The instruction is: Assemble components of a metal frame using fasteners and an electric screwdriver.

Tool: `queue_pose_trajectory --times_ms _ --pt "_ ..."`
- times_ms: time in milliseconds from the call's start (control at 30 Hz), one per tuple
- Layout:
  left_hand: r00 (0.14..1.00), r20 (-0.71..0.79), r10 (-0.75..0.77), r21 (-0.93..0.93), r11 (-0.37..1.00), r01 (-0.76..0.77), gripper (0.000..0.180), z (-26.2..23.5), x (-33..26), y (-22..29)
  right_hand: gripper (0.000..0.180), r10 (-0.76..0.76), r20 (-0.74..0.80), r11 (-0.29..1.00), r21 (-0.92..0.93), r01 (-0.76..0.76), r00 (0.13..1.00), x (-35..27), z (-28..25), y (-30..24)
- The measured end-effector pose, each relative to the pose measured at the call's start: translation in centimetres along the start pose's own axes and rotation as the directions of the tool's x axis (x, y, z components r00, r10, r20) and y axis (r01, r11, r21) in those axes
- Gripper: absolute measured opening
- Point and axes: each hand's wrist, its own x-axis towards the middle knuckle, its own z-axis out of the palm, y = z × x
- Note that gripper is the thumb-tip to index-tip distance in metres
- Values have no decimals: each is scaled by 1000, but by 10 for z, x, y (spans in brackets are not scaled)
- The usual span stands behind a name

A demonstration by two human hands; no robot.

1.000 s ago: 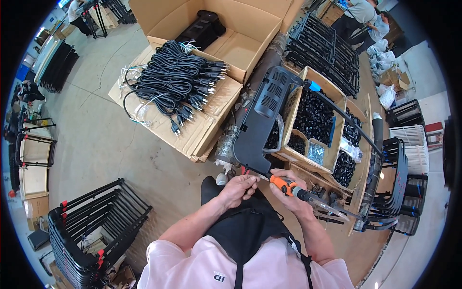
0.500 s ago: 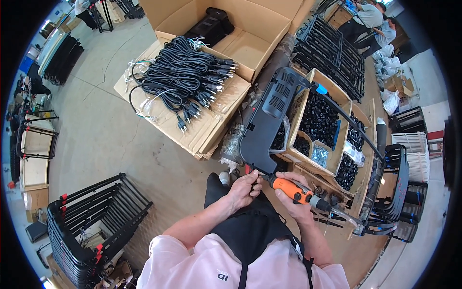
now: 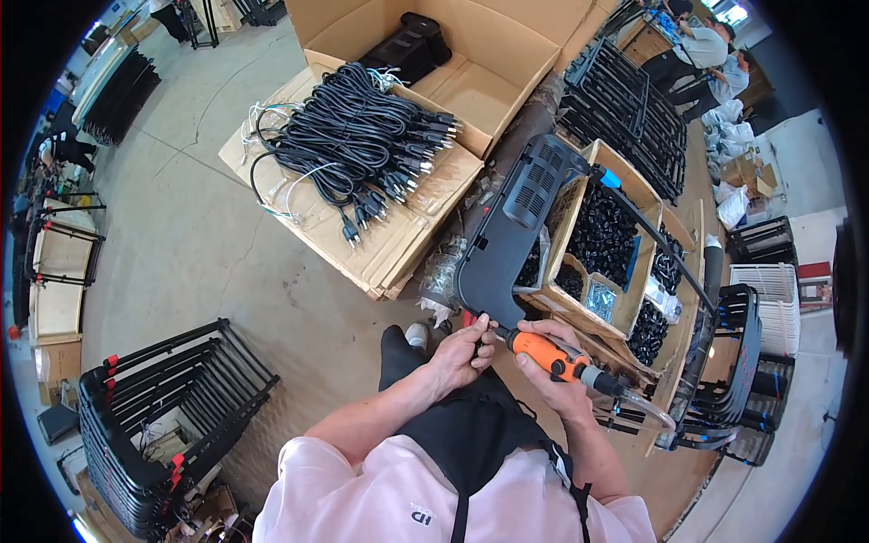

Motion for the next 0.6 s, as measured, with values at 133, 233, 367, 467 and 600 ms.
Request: queue_pose_trajectory --times_ms 133,233,367,467,600 --pt "1000 -7 6 -42 999 -6 34 -1 7 1 45 -5 -13 1000 -24 4 1000 6 7 3" --pt "997 -45 57 9 998 -57 38 -3 8 0 45 -40 -27 997 -73 38 999 12 12 3" --pt "979 -117 166 255 958 -132 40 -10 -5 -3 44 21 11 984 -178 -18 1000 22 21 1" --pt "979 -148 143 292 952 -95 39 -15 -8 5 41 45 43 975 -221 -34 998 28 27 -1" --pt "988 -39 149 359 925 -125 34 -26 -11 5 34 5 96 981 -194 14 995 34 28 5"
